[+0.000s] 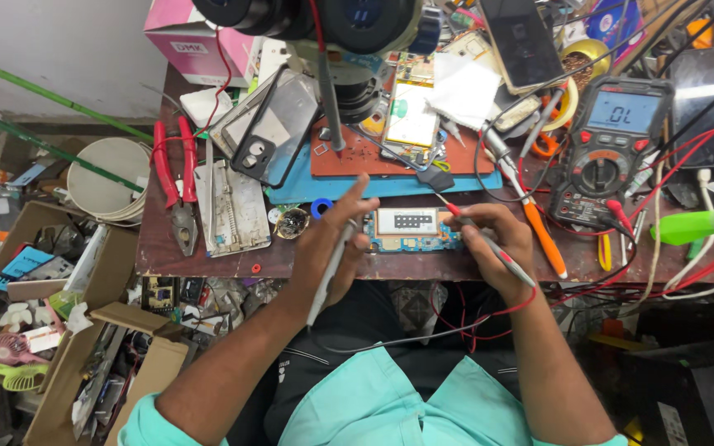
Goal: The person uses a multimeter to test points on a small circuit board. They move the probes across different components while observing the multimeter display, then set the probes down and pick up the board to inspect it.
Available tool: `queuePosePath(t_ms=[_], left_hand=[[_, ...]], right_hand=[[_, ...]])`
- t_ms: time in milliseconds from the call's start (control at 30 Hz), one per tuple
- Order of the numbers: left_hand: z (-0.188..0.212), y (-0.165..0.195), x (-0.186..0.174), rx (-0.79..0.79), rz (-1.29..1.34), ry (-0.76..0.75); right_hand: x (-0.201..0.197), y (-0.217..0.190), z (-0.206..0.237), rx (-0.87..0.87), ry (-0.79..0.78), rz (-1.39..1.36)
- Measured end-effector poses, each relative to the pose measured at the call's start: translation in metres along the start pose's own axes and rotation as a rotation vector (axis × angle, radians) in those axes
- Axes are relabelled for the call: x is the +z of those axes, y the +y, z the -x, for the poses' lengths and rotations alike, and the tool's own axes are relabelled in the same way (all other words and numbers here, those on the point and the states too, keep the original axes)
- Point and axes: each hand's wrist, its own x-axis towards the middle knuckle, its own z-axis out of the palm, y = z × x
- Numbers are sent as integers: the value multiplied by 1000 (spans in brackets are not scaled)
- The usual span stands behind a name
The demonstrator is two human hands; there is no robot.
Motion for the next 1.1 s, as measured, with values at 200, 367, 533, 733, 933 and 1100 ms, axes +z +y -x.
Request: queuePosePath(t_ms=[200,367,533,733,933,1100], left_hand=[[8,-8,-14,84,-214,-111],[4,-11,-13,-24,-97,-98],[6,-20,-15,-108,-100,-150],[8,-41,-14,-336,41,-192],[8,-45,-12,-355,106,-212],[3,-39,-10,-327,26,-250]], right_hand=[[-4,-13,-4,-292,-166,359],[4,-13,-9,-215,-208,396],[11,-17,-9,-277,-179,236],[35,-18,-21,-423,-348,242],[43,-20,-21,-247,-366,168],[40,-19,-20,-264,-392,270]])
